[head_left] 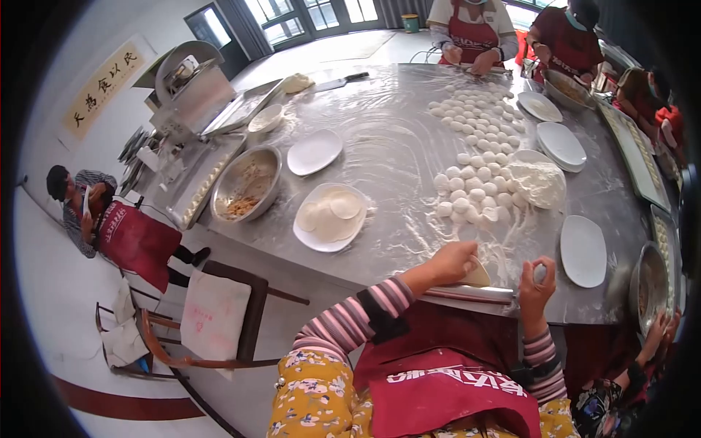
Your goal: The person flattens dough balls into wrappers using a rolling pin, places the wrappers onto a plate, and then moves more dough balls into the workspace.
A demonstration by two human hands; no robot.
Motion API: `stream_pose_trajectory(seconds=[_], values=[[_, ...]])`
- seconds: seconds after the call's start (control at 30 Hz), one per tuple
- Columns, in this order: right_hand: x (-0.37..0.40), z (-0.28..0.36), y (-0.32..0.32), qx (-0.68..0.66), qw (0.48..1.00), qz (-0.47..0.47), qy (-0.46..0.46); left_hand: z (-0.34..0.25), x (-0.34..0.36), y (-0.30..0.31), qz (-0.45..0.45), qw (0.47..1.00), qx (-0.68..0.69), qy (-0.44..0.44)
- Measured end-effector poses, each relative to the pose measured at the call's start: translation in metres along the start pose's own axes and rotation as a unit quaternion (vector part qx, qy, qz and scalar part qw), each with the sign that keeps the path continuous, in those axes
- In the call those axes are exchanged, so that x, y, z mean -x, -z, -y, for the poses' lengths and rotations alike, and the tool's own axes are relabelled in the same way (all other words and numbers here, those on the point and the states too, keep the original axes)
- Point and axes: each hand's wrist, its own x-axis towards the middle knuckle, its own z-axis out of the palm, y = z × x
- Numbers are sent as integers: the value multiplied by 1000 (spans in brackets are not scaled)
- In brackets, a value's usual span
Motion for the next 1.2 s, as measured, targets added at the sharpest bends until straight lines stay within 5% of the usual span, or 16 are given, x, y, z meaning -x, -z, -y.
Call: stream_pose_trajectory(seconds=[0.13, 0.27, 0.37, 0.43, 0.47, 0.57, 0.7, 0.8, 0.9, 1.07, 1.13, 1.2], values=[[1, 1, 2, -23, 999, 16, -32, 6, 36, 75, -36, 989, 129, 69], [-3, 0, 0, -31, 999, 16, -28, 17, 77, 174, -112, 975, -9, 192], [-1, 0, 0, -30, 999, 12, -19, 88, 82, 240, -118, 954, -62, 268], [-3, 3, 0, -31, 999, 6, -4, 89, 68, 259, -201, 892, -292, 280], [-3, 5, 0, -22, 1000, 7, 3, 87, 56, 260, -198, 894, -291, 278], [-6, 20, 1, 12, 999, -9, 38, 75, 8, 224, -167, 953, -170, 185], [-8, 24, 6, 20, 998, -5, 59, 62, -49, 136, -45, 965, -201, 164], [-9, 24, 5, 3, 999, -10, 53, 47, -67, 93, -50, 954, -204, 214], [-10, 24, 4, 6, 998, -15, 57, 51, -76, 67, -66, 936, -303, 169], [-7, 19, 4, -15, 999, -18, 49, 20, -53, 52, -106, 961, -252, 49], [-7, 19, 2, -23, 999, -22, 44, 13, -43, 30, -32, 986, 115, 120], [-14, 19, 1, -19, 998, -10, 58, 9, -34, 6, 76, 985, 96, 118]])
